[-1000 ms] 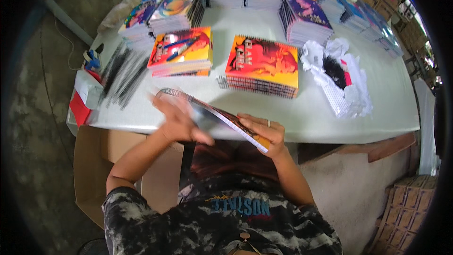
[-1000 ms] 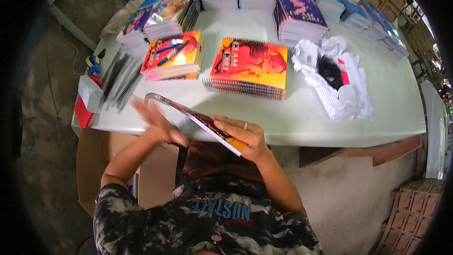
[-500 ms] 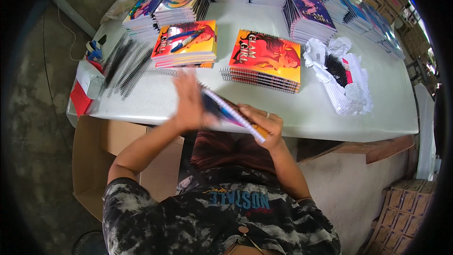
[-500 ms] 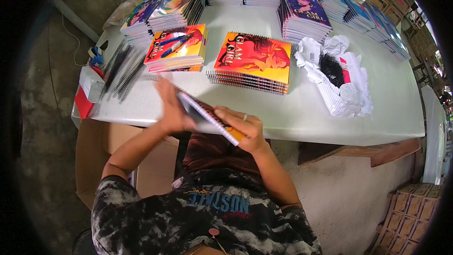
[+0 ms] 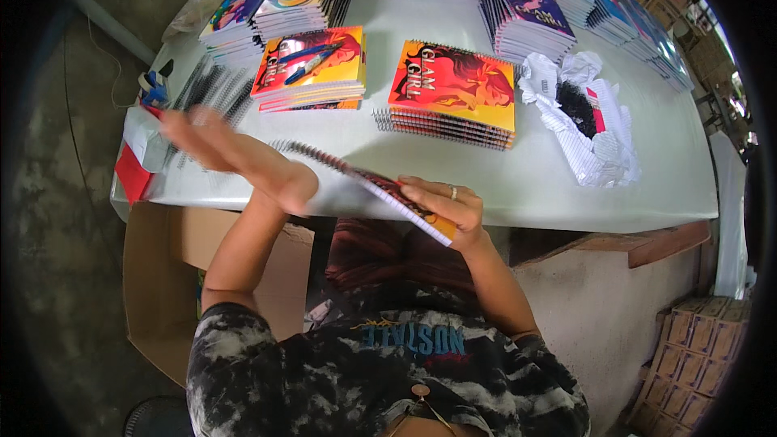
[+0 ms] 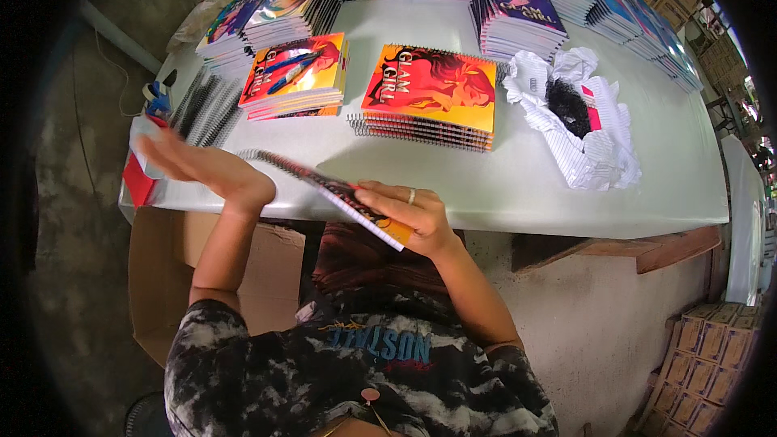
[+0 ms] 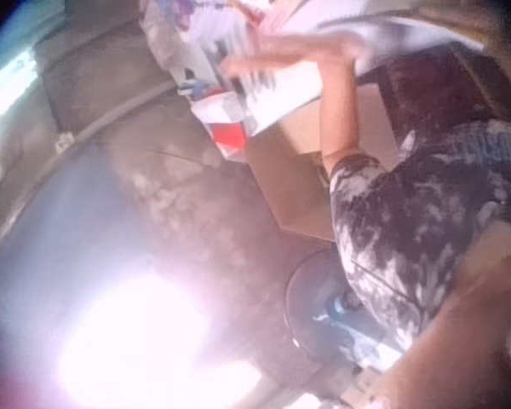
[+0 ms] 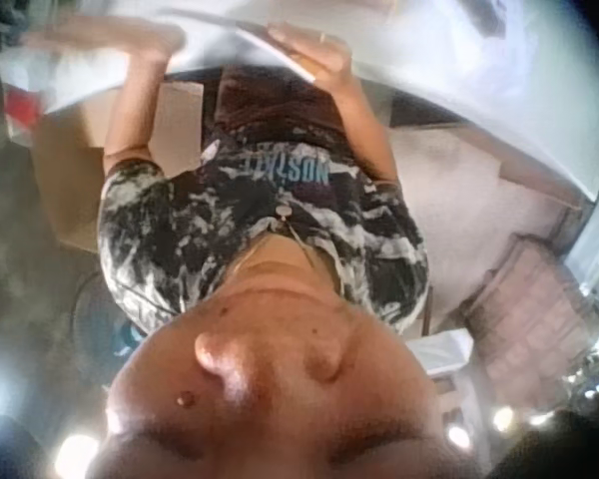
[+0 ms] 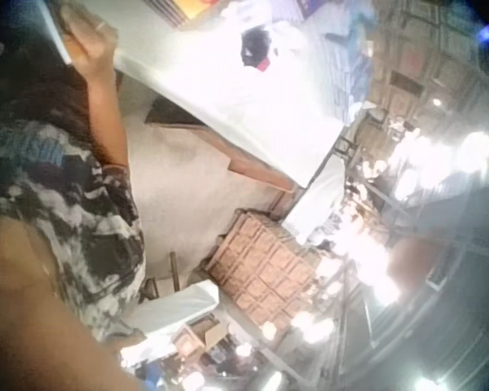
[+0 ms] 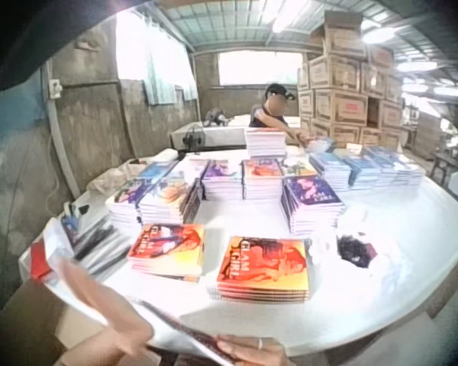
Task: The person assembles spiral-bound notebooks by hand. They pick up a notebook cover, insert a metal spiral coil into the holes, and then place the completed notebook onto a stack on the table.
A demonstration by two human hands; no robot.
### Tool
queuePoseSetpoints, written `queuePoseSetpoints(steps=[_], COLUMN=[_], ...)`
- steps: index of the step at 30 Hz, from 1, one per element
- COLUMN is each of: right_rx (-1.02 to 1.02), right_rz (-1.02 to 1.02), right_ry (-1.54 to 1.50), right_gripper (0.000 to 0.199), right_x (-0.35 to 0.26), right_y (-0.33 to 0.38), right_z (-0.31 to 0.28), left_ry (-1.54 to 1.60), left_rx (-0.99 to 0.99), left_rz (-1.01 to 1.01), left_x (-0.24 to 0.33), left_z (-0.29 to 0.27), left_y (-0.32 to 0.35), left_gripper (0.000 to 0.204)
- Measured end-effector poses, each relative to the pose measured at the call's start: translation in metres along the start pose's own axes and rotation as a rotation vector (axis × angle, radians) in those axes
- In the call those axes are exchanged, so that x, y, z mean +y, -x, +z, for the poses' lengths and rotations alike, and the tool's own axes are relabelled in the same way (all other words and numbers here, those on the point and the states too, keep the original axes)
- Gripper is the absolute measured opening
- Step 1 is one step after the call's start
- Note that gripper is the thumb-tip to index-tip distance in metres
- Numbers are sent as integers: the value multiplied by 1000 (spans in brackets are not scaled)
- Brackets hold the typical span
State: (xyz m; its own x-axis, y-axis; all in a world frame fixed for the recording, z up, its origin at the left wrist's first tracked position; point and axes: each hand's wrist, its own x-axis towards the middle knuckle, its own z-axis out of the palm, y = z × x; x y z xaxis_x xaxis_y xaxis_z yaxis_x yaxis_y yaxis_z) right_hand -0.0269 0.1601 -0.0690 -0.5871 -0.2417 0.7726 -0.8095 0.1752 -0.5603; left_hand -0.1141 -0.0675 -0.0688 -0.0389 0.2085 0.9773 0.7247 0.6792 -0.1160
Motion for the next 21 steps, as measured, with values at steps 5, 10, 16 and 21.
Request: queuePoseSetpoints(steps=[5, 10, 16, 21], right_rx=[73, 141, 180, 204], right_rz=[74, 553, 635, 599], right_ry=[-24, -350, -444, -423], right_gripper=[33, 24, 20, 16], right_x=[8, -3, 6, 9], right_y=[8, 7, -4, -2], right_z=[-2, -3, -5, -7], left_ry=[251, 209, 193, 152], left_rx=[-442, -317, -620, -625], left_rz=[85, -185, -374, -262], left_x=[46, 21, 17, 19], left_z=[-21, -14, 9, 14], left_y=[51, -78, -85, -90], left_gripper=[108, 37, 37, 32])
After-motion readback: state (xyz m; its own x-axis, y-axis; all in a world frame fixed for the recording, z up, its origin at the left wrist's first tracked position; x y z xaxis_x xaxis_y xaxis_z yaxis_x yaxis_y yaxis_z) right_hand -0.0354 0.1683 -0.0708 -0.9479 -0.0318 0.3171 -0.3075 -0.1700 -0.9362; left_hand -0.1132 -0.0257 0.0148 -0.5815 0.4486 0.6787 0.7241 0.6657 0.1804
